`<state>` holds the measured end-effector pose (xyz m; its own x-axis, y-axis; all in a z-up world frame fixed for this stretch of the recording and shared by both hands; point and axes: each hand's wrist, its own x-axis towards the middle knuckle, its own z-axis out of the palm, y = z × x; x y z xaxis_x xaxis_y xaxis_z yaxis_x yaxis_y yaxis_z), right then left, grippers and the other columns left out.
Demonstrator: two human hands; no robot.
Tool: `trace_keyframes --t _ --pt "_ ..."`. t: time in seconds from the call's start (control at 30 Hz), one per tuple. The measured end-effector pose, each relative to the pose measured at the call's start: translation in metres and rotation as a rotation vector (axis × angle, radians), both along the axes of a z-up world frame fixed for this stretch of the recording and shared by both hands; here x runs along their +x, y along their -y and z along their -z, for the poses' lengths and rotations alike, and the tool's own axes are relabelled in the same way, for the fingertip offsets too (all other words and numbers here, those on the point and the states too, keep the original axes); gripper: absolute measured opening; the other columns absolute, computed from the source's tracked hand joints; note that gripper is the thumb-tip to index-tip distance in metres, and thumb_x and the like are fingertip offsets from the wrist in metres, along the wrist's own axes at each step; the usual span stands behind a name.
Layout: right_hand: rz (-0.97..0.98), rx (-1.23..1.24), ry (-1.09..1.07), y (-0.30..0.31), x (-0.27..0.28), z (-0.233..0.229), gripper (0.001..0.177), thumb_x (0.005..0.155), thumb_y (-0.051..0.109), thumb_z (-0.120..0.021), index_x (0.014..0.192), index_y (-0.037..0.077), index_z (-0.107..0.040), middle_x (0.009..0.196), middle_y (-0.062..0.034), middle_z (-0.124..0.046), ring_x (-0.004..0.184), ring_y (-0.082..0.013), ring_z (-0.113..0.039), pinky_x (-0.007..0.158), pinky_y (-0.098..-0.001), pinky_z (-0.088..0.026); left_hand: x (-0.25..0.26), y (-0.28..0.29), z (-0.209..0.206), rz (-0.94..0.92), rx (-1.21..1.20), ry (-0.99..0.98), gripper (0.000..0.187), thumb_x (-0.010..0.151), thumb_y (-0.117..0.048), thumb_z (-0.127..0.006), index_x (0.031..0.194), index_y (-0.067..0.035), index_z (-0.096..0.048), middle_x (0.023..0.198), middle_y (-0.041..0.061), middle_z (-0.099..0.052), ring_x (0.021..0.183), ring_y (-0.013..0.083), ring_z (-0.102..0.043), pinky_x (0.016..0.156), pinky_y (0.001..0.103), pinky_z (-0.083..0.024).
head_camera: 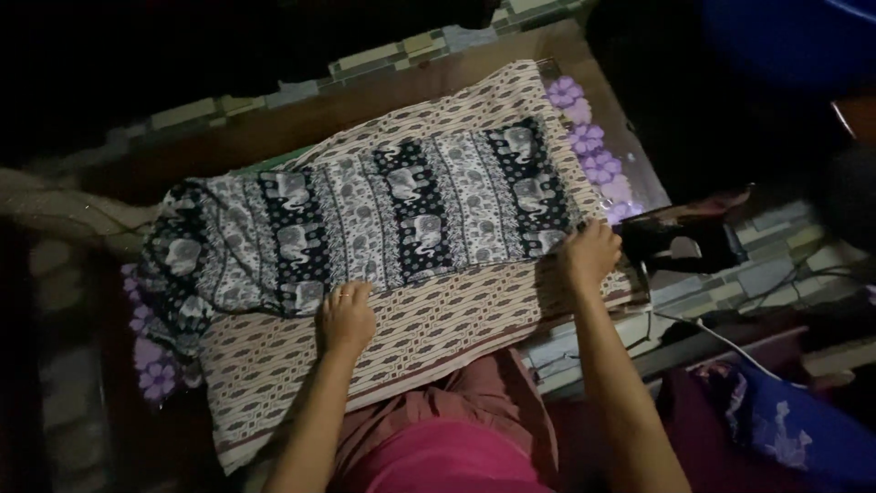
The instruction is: Iron and fold a patterned piece of clothing on a table.
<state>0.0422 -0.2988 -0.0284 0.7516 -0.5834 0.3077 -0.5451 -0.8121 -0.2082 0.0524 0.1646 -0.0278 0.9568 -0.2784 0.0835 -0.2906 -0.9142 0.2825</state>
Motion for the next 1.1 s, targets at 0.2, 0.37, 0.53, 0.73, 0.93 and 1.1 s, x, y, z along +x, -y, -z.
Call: trace_keyframes --t 0.2,0.37,0.53,0.73,0.93,1.1 --pt "0.146 0.089 -0.251 -0.007 0.023 -0.023 0.044 0.089 0.040 -0.072 0.111 0.002 -0.070 0.114 -0.0209 -0.070 0.110 -0.0402 -0.061 0.092 -0.0532 -0.046 0.009 0.000 -0.008 0.087 -0.037 0.091 0.027 0.090 -0.009 -0.060 0.113 -0.019 -0.070 0.116 0.007 -0.066 0.113 0.0315 -0.058 0.099 0.050 -0.045" --pt "0.168 0.192 -0.296 0.001 0.018 -0.019 0.032 0.092 0.029 -0.067 0.112 0.005 -0.069 0.116 -0.0197 -0.072 0.112 -0.0398 -0.063 0.095 -0.0530 -0.046 0.024 -0.002 0.005 0.109 0.007 0.049 0.021 0.088 -0.014 -0.062 0.107 -0.011 -0.069 0.111 0.010 -0.067 0.108 0.0328 -0.061 0.091 0.050 -0.047" --pt "0.169 0.198 -0.230 0.007 0.002 -0.011 0.028 0.100 0.021 -0.060 0.124 0.009 -0.066 0.126 -0.0187 -0.070 0.119 -0.0400 -0.062 0.100 -0.0534 -0.045 0.016 0.022 -0.011 0.146 0.109 -0.021 0.021 0.084 -0.020 -0.062 0.101 -0.010 -0.067 0.111 0.010 -0.068 0.110 0.0322 -0.060 0.098 0.050 -0.044" --pt "0.006 0.169 0.047 -0.011 -0.026 -0.001 0.050 0.098 0.050 -0.055 0.131 0.014 -0.062 0.149 -0.0210 -0.046 0.139 -0.0437 -0.038 0.112 -0.0632 -0.028 0.005 0.084 -0.037 0.160 0.147 -0.150 0.056 0.072 -0.008 -0.058 0.128 -0.007 -0.061 0.144 0.018 -0.052 0.137 0.0405 -0.042 0.115 0.058 -0.022" --pt "-0.031 0.019 0.030 -0.021 -0.068 0.003 0.055 0.089 0.040 -0.067 0.140 0.019 -0.061 0.153 -0.0246 -0.040 0.137 -0.0477 -0.034 0.109 -0.0678 -0.022 -0.011 0.168 -0.036 0.395 0.150 -0.381 0.059 0.080 -0.013 -0.058 0.139 -0.011 -0.055 0.151 0.013 -0.044 0.141 0.0336 -0.035 0.118 0.051 -0.020" --pt "0.177 0.276 0.329 0.000 -0.103 0.017 0.046 0.094 0.020 -0.071 0.137 0.009 -0.061 0.147 -0.0206 -0.049 0.140 -0.0418 -0.042 0.118 -0.0562 -0.030 -0.020 0.246 -0.016 0.644 -0.085 -0.195 0.046 0.088 -0.012 -0.058 0.133 -0.009 -0.060 0.146 0.015 -0.052 0.138 0.0362 -0.043 0.114 0.053 -0.031"
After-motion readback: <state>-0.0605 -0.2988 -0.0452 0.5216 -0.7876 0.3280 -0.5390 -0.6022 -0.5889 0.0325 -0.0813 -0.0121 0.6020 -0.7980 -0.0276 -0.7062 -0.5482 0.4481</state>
